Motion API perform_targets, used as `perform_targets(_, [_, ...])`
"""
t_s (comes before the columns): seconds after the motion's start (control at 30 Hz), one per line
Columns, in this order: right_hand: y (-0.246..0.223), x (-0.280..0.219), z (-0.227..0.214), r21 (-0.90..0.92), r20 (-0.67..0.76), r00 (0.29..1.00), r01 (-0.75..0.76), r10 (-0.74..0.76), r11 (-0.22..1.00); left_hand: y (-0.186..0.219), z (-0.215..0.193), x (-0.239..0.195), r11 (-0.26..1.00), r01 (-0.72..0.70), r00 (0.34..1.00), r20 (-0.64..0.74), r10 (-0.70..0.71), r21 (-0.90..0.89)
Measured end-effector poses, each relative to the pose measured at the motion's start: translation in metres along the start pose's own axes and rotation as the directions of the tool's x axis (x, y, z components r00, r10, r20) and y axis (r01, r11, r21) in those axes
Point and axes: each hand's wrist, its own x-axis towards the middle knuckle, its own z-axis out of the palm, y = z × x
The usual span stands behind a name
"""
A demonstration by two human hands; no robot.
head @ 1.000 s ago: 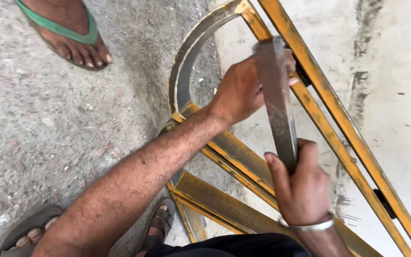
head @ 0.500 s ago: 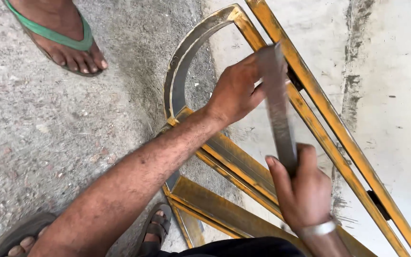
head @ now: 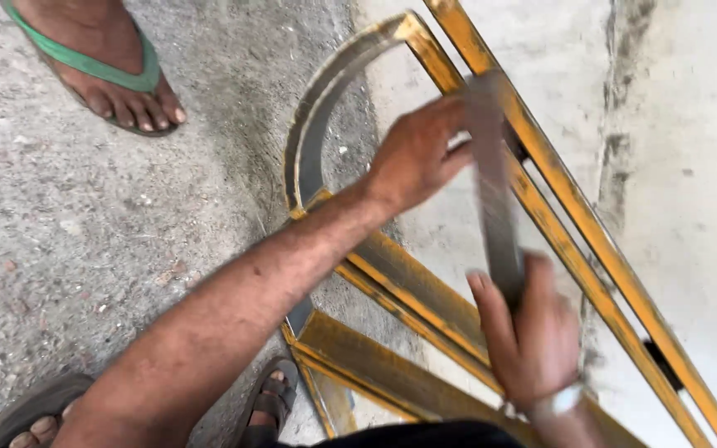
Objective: The person sits on the floor and uses a hammer to strike a metal chisel against a yellow metal frame. The person repeatedly positions the chisel on the frame and hits it with the hammer to chip away material.
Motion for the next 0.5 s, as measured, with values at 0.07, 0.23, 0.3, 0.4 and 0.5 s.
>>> perform_targets(0.07, [0.001,0.005,0.006,0.035,0.039,0.999,-0.002,0.0,0.999,-0.006,-0.008,0.005,1.0,0.016,1.0,-0.003,-0.016,0.011])
perform_targets(0.23, [0.008,0.006,0.003,0.023,0.103,0.967,-0.238,0.234,0.971,0.0,-0.002,0.004,0.996,-0.034,0.999,-0.024,0.036,0.085])
perform_targets(0.3, [0.023,-0.011,0.017,0.209,0.127,0.975,-0.208,0.185,0.955,-0.01,-0.01,0.008,0.992,-0.038,0.997,-0.06,0.046,0.122])
perform_targets(0.4, [0.051,-0.063,0.033,0.361,0.079,0.994,-0.101,0.077,0.927,-0.005,-0.017,0.015,0.997,-0.05,0.996,-0.067,0.053,0.054])
perform_targets(0.5, [0.154,-0.114,0.084,0.636,0.208,0.977,-0.179,0.056,0.75,0.017,-0.057,0.009,0.998,-0.045,0.991,-0.131,0.041,-0.034])
